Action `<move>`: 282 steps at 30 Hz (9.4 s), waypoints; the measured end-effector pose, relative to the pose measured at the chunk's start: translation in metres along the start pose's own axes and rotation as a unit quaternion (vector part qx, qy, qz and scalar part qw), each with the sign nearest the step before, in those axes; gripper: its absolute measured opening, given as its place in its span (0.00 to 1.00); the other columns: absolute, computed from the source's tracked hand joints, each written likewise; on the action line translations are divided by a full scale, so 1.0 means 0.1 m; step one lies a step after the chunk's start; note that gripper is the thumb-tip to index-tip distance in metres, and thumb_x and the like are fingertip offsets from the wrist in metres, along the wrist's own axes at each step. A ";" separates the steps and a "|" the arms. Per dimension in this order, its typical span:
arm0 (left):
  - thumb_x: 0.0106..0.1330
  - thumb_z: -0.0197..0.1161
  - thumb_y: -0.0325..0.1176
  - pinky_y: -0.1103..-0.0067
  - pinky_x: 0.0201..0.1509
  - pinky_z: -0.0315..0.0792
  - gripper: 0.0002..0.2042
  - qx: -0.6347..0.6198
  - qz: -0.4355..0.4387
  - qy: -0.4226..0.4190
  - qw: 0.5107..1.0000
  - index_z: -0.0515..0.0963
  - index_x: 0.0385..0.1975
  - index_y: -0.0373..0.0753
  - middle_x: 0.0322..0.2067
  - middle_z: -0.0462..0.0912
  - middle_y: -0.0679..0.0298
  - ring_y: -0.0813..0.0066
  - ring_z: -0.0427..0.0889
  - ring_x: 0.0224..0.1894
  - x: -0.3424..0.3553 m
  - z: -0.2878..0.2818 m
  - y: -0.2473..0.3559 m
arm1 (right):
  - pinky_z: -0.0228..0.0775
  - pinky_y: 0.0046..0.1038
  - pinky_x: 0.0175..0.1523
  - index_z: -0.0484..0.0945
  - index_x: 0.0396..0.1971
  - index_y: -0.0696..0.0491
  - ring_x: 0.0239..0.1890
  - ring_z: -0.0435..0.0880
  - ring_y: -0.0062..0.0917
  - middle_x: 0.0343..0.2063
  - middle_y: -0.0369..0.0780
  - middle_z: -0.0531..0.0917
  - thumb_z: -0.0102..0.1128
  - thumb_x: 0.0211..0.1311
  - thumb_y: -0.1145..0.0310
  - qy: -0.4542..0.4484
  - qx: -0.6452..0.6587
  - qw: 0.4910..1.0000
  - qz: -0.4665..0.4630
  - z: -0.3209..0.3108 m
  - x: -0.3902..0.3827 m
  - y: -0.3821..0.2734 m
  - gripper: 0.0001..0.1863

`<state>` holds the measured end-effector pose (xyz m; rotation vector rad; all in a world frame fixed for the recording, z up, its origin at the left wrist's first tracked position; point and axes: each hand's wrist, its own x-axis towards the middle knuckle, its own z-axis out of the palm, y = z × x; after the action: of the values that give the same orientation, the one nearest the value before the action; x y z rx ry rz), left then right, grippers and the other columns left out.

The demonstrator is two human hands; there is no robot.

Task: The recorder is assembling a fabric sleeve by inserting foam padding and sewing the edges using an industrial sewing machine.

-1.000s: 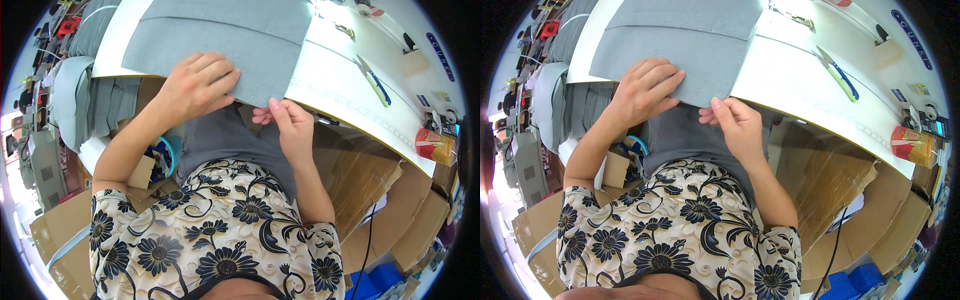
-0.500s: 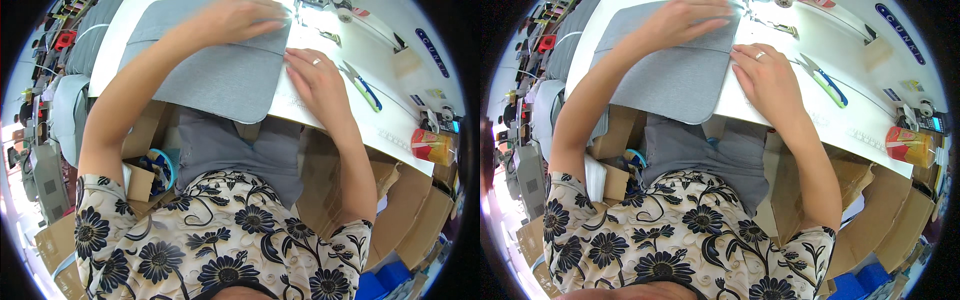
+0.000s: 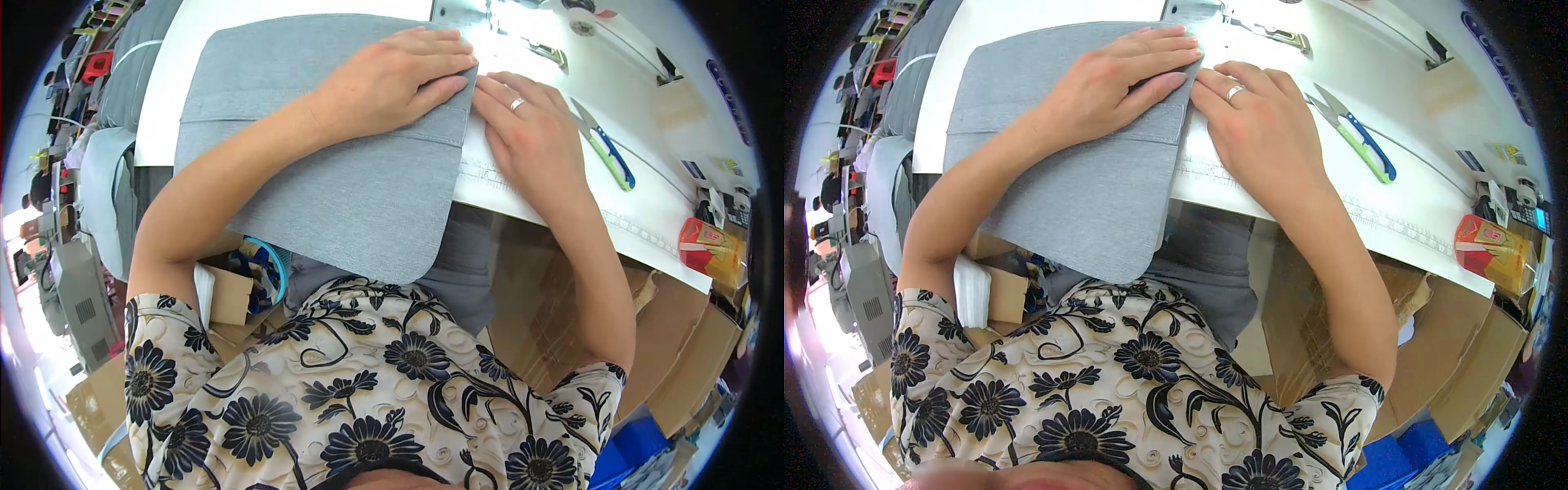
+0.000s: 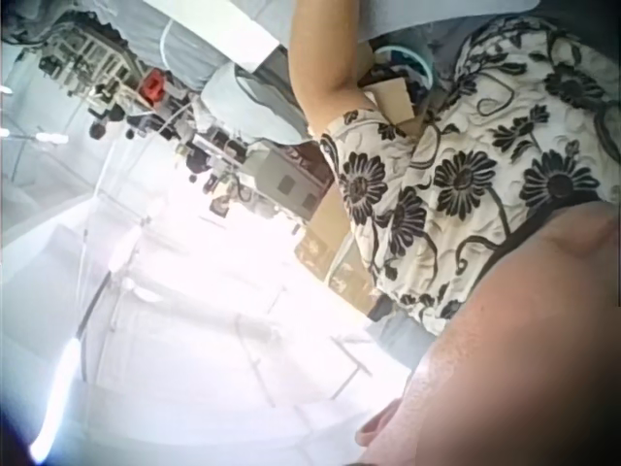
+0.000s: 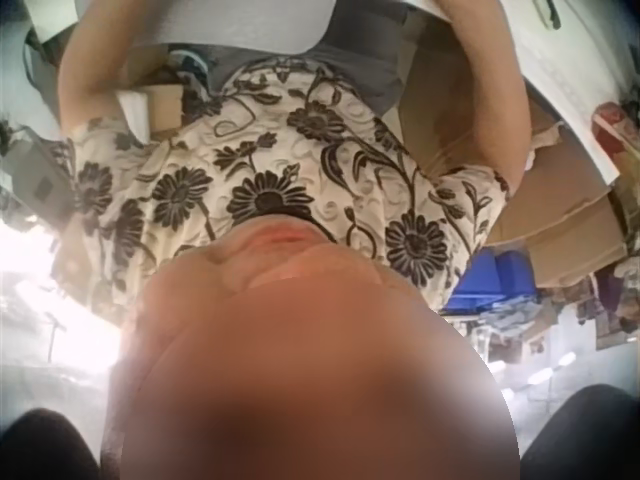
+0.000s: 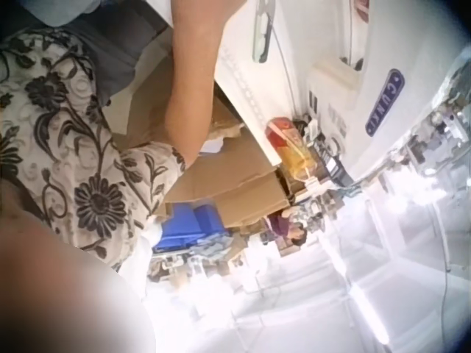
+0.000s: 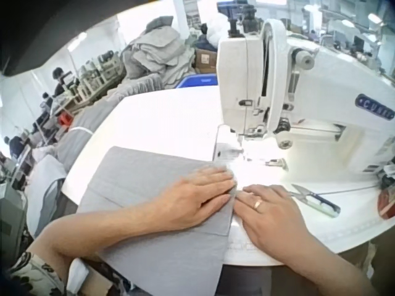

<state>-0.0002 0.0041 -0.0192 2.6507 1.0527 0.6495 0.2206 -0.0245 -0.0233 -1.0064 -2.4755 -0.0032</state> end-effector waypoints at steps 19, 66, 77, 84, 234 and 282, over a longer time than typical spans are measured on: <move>0.66 0.62 0.33 0.64 0.60 0.69 0.13 0.083 0.104 0.102 0.986 0.80 0.45 0.33 0.49 0.80 0.52 0.55 0.78 0.54 -0.07 0.13 -0.04 | 0.67 0.34 0.60 0.81 0.41 0.54 0.56 0.77 0.27 0.47 0.34 0.83 0.60 0.52 0.73 0.011 0.015 1.000 -0.025 0.13 -0.07 0.05 0.14; 0.67 0.61 0.35 0.65 0.61 0.71 0.12 -0.067 -0.043 0.009 0.997 0.82 0.43 0.35 0.46 0.83 0.54 0.56 0.80 0.54 0.46 0.06 -0.03 | 0.65 0.35 0.62 0.81 0.43 0.53 0.49 0.78 0.30 0.43 0.35 0.82 0.58 0.56 0.76 0.041 0.000 0.999 -0.006 0.10 0.06 0.61 0.14; 0.66 0.62 0.32 0.64 0.63 0.72 0.12 0.108 0.026 0.029 0.993 0.82 0.48 0.40 0.49 0.84 0.59 0.63 0.81 0.55 0.30 0.16 0.08 | 0.65 0.39 0.64 0.84 0.41 0.51 0.44 0.80 0.29 0.35 0.36 0.80 0.60 0.55 0.75 0.010 -0.086 0.996 -0.021 0.08 0.10 0.52 0.13; 0.65 0.63 0.31 0.65 0.62 0.73 0.11 0.106 0.033 0.047 0.993 0.82 0.45 0.38 0.48 0.84 0.59 0.63 0.81 0.54 0.29 0.05 0.11 | 0.64 0.40 0.64 0.84 0.38 0.51 0.44 0.80 0.29 0.35 0.35 0.81 0.61 0.54 0.75 0.010 -0.069 0.997 -0.029 -0.04 0.18 0.42 0.11; 0.66 0.60 0.36 0.59 0.60 0.71 0.09 0.153 0.012 0.072 0.985 0.81 0.38 0.38 0.44 0.83 0.60 0.62 0.79 0.55 -0.03 -0.26 0.58 | 0.71 0.31 0.47 0.83 0.32 0.52 0.37 0.79 0.28 0.32 0.34 0.80 0.61 0.51 0.73 0.076 0.007 0.997 -0.015 -0.41 -0.05 -0.27 0.08; 0.67 0.58 0.33 0.58 0.64 0.68 0.13 0.030 0.008 0.040 0.999 0.78 0.44 0.30 0.48 0.81 0.50 0.55 0.79 0.53 -0.30 -0.31 0.60 | 0.72 0.33 0.48 0.83 0.47 0.52 0.42 0.80 0.33 0.40 0.40 0.80 0.57 0.56 0.77 0.027 -0.013 0.999 0.017 -0.19 -0.10 -0.25 0.17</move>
<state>0.0013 -0.0587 0.0196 2.7071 1.0898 0.7438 0.2185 -0.0532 -0.0063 -1.0448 -2.4160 -0.0522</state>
